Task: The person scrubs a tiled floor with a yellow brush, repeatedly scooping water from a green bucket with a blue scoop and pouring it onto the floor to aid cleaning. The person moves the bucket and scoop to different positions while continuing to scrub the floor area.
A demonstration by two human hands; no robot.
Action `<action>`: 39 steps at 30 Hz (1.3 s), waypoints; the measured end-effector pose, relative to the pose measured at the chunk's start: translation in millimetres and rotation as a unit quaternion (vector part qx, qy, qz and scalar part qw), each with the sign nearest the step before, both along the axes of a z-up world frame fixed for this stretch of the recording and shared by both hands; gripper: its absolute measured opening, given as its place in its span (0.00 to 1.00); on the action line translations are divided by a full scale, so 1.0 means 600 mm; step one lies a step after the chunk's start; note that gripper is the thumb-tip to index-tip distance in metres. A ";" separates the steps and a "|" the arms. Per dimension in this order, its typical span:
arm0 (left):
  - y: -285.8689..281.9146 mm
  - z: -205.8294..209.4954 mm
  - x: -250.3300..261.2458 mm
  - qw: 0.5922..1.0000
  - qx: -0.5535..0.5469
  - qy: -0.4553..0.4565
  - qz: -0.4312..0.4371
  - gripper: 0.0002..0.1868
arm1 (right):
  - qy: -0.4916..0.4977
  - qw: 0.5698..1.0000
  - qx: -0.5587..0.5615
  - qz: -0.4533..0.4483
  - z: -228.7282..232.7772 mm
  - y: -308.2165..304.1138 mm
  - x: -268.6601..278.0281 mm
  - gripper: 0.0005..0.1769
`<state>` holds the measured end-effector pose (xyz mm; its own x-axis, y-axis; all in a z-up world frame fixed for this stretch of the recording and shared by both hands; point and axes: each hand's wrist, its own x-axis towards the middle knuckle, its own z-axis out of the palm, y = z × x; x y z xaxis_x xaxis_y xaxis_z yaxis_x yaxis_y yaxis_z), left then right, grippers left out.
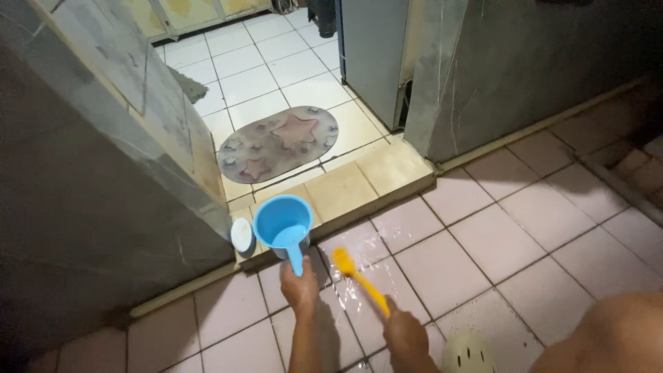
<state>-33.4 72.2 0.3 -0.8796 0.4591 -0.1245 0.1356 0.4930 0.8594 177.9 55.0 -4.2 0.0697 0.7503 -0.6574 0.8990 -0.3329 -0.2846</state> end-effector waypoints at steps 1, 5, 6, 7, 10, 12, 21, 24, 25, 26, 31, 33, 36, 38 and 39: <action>0.010 0.030 -0.001 0.996 -0.029 -0.090 0.004 0.16 | -0.024 0.999 0.014 0.046 -0.012 0.005 -0.001 0.32; 0.055 -0.011 -0.050 0.995 -0.047 -0.075 -0.053 0.19 | -0.041 0.997 0.013 -0.067 0.003 0.071 0.002 0.30; 0.062 -0.011 -0.057 0.995 -0.049 -0.074 -0.055 0.19 | -0.040 0.997 0.011 -0.070 0.009 0.078 -0.003 0.30; 0.073 -0.011 -0.061 0.994 -0.048 -0.082 -0.060 0.19 | -0.035 0.997 0.014 -0.061 0.016 0.090 -0.004 0.31; 0.110 -0.051 -0.084 0.993 -0.057 -0.075 -0.069 0.22 | -0.024 0.999 0.036 0.010 0.001 0.115 -0.009 0.31; 0.111 -0.042 -0.089 0.993 -0.074 -0.058 -0.071 0.25 | -0.016 0.996 0.046 0.073 -0.025 0.127 0.000 0.32; 0.015 0.059 -0.013 0.965 -0.027 -0.206 0.158 0.29 | -0.033 0.998 0.062 0.006 -0.003 0.107 0.021 0.29; -0.034 -0.054 -0.002 0.967 -0.133 -0.151 0.155 0.36 | 0.004 0.986 0.085 0.143 -0.007 0.084 0.022 0.32; -0.053 -0.068 0.007 0.968 -0.162 -0.181 0.068 0.28 | -0.026 0.992 0.053 0.110 0.013 0.083 0.024 0.30; -0.073 -0.084 0.014 0.959 -0.189 -0.209 -0.020 0.20 | -0.055 0.995 0.021 0.076 0.033 0.083 0.025 0.29; -0.140 -0.041 0.066 0.961 -0.161 -0.200 -0.105 0.16 | -0.052 0.995 0.080 0.022 -0.030 0.089 0.088 0.29; -0.144 -0.057 0.075 0.954 -0.178 -0.212 -0.115 0.16 | -0.042 0.992 0.113 0.023 -0.068 0.066 0.083 0.29; -0.138 -0.097 0.081 0.965 -0.164 -0.127 -0.164 0.11 | 0.012 0.977 0.160 0.138 -0.071 0.041 0.058 0.31; -0.156 -0.108 0.084 0.969 -0.114 -0.102 -0.193 0.13 | -0.028 0.989 0.051 0.137 -0.020 0.025 0.039 0.28; -0.172 -0.070 0.091 0.970 -0.119 -0.101 -0.187 0.13 | -0.024 0.989 0.046 0.142 -0.009 0.030 0.047 0.28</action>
